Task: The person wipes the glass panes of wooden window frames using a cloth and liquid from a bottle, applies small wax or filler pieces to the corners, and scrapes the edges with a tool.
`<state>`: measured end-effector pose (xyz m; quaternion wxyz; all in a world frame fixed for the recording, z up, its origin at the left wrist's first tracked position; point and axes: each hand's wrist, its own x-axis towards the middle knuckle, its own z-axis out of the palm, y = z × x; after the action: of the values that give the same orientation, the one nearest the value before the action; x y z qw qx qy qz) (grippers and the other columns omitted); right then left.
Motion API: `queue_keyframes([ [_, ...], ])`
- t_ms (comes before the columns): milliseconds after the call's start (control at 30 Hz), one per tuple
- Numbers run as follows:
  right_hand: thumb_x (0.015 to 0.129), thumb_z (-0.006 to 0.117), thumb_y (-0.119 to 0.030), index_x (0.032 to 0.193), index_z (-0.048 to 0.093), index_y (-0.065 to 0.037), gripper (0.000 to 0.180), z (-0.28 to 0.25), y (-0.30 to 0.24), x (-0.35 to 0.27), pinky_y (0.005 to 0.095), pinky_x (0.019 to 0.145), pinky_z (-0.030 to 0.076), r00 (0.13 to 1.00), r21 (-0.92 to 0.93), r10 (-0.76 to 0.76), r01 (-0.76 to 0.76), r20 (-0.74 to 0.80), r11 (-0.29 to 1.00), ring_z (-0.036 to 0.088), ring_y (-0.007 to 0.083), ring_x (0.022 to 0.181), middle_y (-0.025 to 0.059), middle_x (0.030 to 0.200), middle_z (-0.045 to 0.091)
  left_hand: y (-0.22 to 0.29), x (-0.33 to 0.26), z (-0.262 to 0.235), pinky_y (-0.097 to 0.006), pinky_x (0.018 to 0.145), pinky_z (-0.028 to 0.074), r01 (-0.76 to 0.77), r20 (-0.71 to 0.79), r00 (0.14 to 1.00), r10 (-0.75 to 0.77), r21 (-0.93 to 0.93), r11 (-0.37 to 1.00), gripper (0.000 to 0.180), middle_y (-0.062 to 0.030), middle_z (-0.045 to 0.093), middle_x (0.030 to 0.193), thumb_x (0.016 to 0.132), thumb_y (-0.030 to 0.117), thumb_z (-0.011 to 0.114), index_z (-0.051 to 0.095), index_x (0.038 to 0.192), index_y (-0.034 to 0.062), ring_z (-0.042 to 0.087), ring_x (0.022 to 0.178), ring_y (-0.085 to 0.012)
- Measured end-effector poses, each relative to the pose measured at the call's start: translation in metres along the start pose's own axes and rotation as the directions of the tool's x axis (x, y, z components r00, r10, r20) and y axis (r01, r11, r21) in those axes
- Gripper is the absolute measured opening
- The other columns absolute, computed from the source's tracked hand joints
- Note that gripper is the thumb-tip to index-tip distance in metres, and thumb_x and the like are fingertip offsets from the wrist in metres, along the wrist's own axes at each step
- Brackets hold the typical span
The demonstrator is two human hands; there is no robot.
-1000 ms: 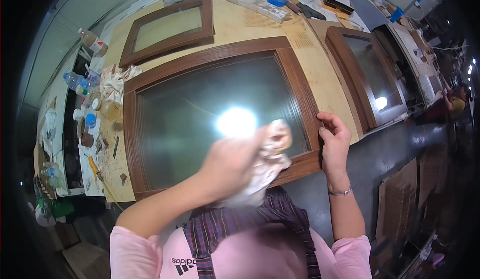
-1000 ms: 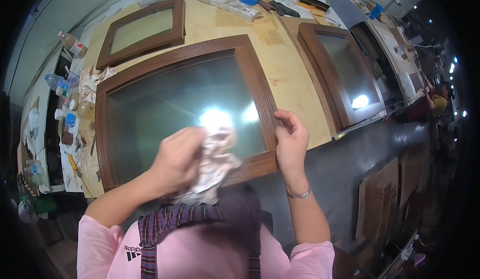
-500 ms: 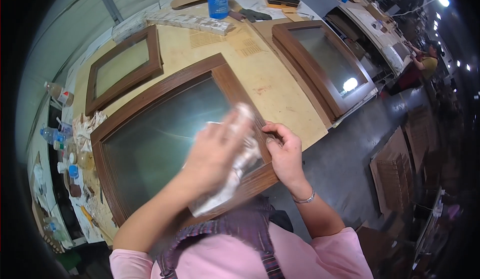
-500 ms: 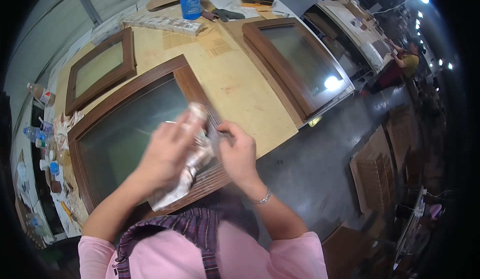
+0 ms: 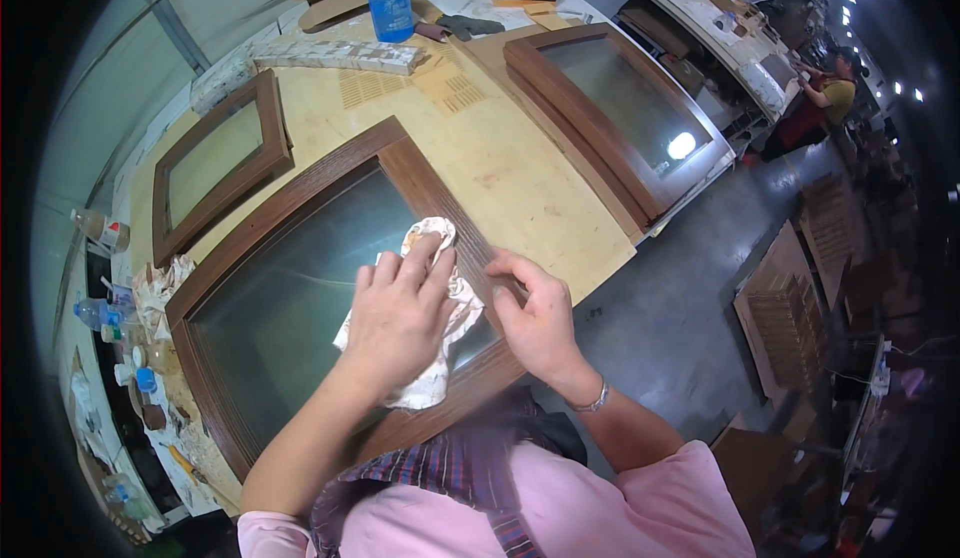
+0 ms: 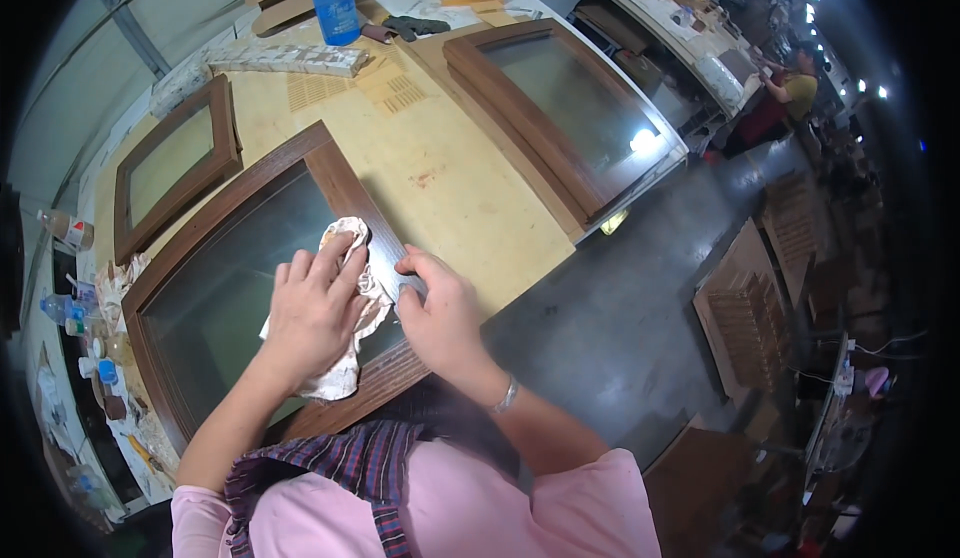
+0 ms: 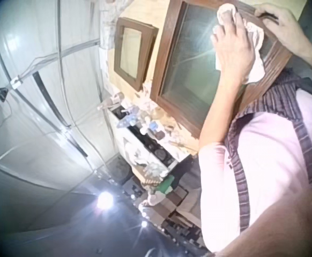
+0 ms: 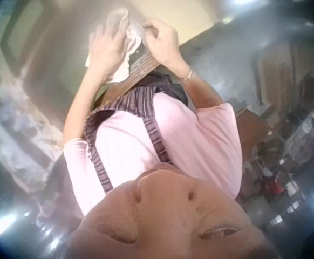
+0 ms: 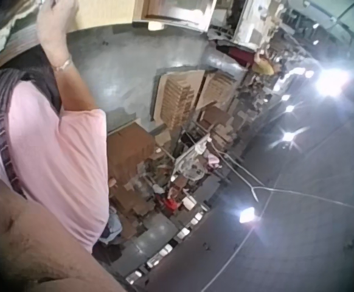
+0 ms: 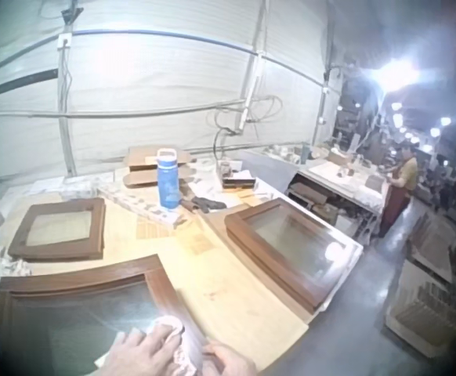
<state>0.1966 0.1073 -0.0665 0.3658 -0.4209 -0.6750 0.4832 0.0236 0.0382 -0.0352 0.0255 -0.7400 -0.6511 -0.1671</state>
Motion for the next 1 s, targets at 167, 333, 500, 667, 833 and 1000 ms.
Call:
queue_keyframes([
  [167, 0.083, 0.056, 0.006, 0.11, 0.063, 0.009, 0.028, -0.008, 0.002, -0.004, 0.0338, 0.103, 0.047, 1.0, -0.045, 0.001, -0.001, 0.003, 0.999, 0.063, 0.0266, 0.12, 0.0242, 0.128, 0.065, -0.086, -0.08, -0.035, -0.04, 0.088, 0.042, 0.22, -0.082, 0.974, -0.209, 0.161, 0.962, 0.051, -0.0085, 0.058, 0.136, 0.081, 0.005, 0.069, 0.064, 0.131, 0.0096, 0.057, 0.104, -0.0292],
  [333, 0.083, 0.063, -0.001, 0.123, 0.056, 0.008, 0.042, -0.015, 0.0, 0.008, 0.0352, 0.101, 0.048, 0.987, 0.061, 0.061, -0.07, 0.147, 0.996, 0.062, 0.0269, 0.119, 0.0245, 0.127, 0.064, -0.168, -0.196, -0.084, -0.038, 0.096, 0.048, 0.678, -0.177, 0.719, -0.672, -0.036, 0.735, 0.046, -0.0111, 0.062, 0.129, 0.084, -0.009, 0.061, 0.067, 0.127, 0.0056, 0.058, 0.114, -0.0282],
  [500, 0.085, 0.068, -0.022, 0.119, 0.053, 0.011, 0.05, -0.002, -0.001, 0.035, 0.0426, 0.089, 0.052, 0.978, -0.309, 0.024, 0.043, 0.209, 0.95, 0.066, 0.0415, 0.101, 0.0306, 0.108, 0.065, -0.092, -0.112, -0.074, -0.038, 0.094, 0.049, 0.465, -0.241, 0.826, -0.509, -0.218, 0.858, 0.053, -0.011, 0.064, 0.127, 0.078, -0.014, 0.053, 0.069, 0.124, 0.0072, 0.058, 0.11, -0.0285],
  [667, 0.088, 0.066, -0.034, 0.112, 0.054, 0.009, 0.051, -0.001, -0.019, 0.043, 0.0477, 0.078, 0.053, 0.925, -0.553, 0.244, -0.046, 0.291, 0.832, 0.067, 0.044, 0.084, 0.0291, 0.086, 0.067, -0.021, -0.032, -0.014, -0.054, 0.109, 0.038, -0.03, 0.064, 0.998, 0.029, 0.014, 0.999, 0.049, -0.0111, 0.052, 0.147, 0.082, 0.008, 0.067, 0.061, 0.131, 0.0067, 0.054, 0.124, -0.0329],
  [833, 0.088, 0.067, -0.034, 0.108, 0.053, 0.009, 0.049, 0.004, -0.02, 0.039, 0.0502, 0.075, 0.052, 0.945, -0.581, 0.16, 0.038, 0.286, 0.813, 0.066, 0.0463, 0.081, 0.0305, 0.083, 0.066, -0.065, 0.005, 0.007, -0.055, 0.117, 0.028, 0.219, -0.009, 0.976, -0.22, 0.103, 0.97, 0.053, -0.0142, 0.045, 0.153, 0.095, 0.027, 0.059, 0.051, 0.141, 0.0037, 0.04, 0.142, -0.0338],
  [1000, 0.089, 0.068, -0.029, 0.111, 0.054, 0.008, 0.045, 0.005, -0.013, 0.035, 0.0496, 0.077, 0.053, 0.96, -0.543, 0.099, 0.062, 0.263, 0.838, 0.067, 0.0467, 0.087, 0.0315, 0.09, 0.067, -0.067, -0.003, 0.0, -0.051, 0.119, 0.031, 0.129, 0.058, 0.99, -0.128, -0.027, 0.991, 0.061, -0.0141, 0.039, 0.158, 0.091, 0.026, 0.065, 0.046, 0.146, 0.0051, 0.037, 0.145, -0.0312],
])
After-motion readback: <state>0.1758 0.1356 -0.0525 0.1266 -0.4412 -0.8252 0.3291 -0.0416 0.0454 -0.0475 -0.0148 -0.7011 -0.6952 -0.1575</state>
